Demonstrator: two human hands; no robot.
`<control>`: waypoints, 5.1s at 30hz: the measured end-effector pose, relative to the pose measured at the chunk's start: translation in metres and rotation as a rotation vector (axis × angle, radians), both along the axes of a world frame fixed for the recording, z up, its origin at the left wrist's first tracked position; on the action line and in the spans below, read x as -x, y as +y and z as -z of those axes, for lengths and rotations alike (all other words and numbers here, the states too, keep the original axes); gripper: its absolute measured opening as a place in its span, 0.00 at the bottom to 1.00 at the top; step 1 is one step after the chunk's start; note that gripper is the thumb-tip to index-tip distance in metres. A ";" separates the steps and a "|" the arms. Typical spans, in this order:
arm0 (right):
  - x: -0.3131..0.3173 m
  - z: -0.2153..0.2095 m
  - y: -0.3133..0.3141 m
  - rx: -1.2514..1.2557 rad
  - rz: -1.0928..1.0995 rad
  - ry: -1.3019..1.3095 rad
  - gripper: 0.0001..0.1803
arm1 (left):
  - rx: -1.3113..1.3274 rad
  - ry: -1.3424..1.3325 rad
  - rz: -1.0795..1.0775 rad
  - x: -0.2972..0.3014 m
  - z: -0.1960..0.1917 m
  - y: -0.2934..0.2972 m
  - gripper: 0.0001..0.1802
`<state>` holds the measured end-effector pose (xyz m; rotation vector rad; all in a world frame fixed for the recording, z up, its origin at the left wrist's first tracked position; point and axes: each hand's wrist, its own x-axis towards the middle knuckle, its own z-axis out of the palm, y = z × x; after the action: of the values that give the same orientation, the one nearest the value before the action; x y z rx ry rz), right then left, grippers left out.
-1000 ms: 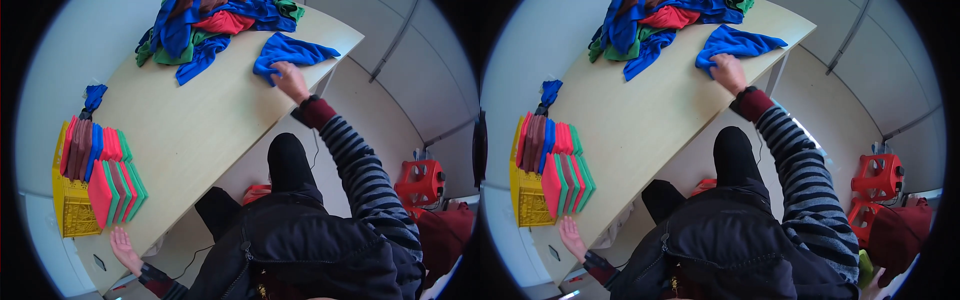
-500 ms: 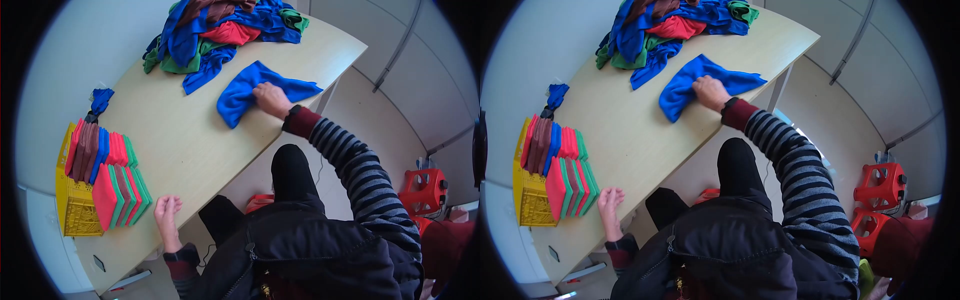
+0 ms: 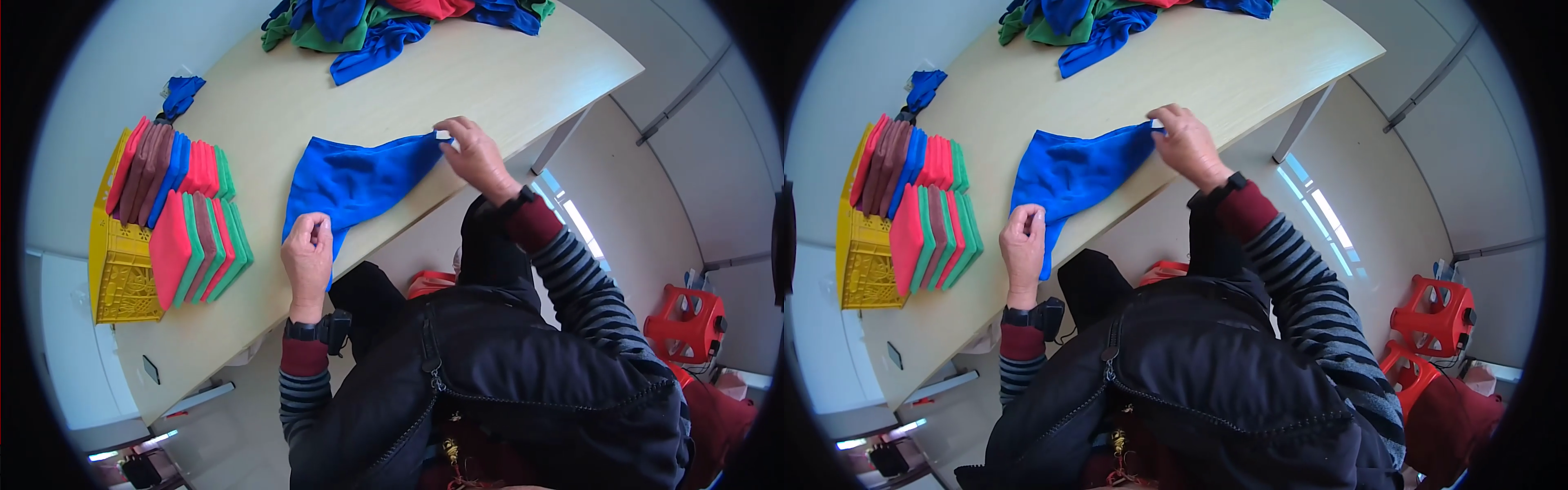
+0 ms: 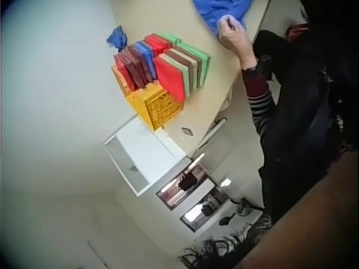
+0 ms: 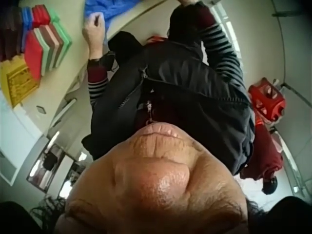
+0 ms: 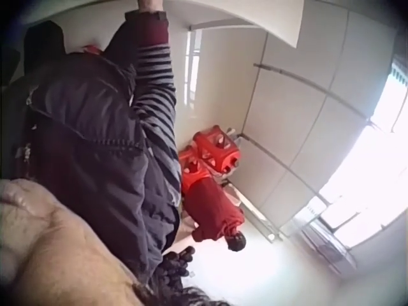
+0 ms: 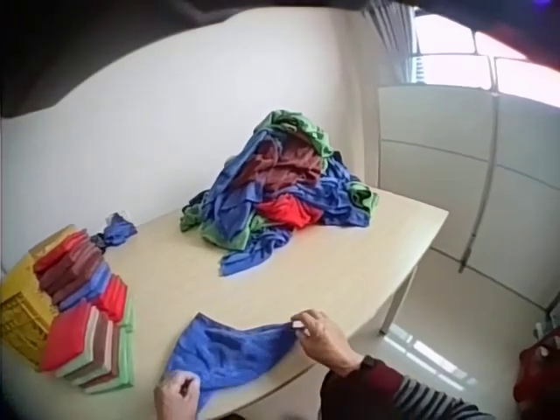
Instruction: The person folds a green cloth by hand and places it on a stack, then repeats the process with a red cloth and a blue cloth.
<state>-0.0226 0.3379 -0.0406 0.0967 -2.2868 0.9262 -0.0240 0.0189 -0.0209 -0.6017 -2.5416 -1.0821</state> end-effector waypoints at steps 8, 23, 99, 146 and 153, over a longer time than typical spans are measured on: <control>0.009 0.036 0.033 -0.159 0.008 -0.141 0.10 | 0.129 0.295 0.284 0.061 -0.015 0.114 0.03; -0.011 -0.015 0.001 0.318 -0.199 0.029 0.08 | -0.160 -0.516 0.559 0.115 -0.030 0.154 0.05; 0.051 -0.074 -0.008 0.373 -0.231 0.090 0.05 | -0.560 0.238 0.086 0.053 -0.257 -0.042 0.13; 0.013 -0.225 0.047 0.075 -0.408 0.045 0.10 | -0.976 -0.083 0.381 0.040 -0.190 -0.128 0.10; 0.047 -0.216 0.071 -0.005 -0.546 -0.078 0.09 | -0.738 -0.072 0.226 0.086 -0.180 -0.101 0.10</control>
<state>-0.0697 0.4087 0.1753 0.7275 -2.3766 1.2060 -0.1105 -0.0824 0.1588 -0.6409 -1.9230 -1.9966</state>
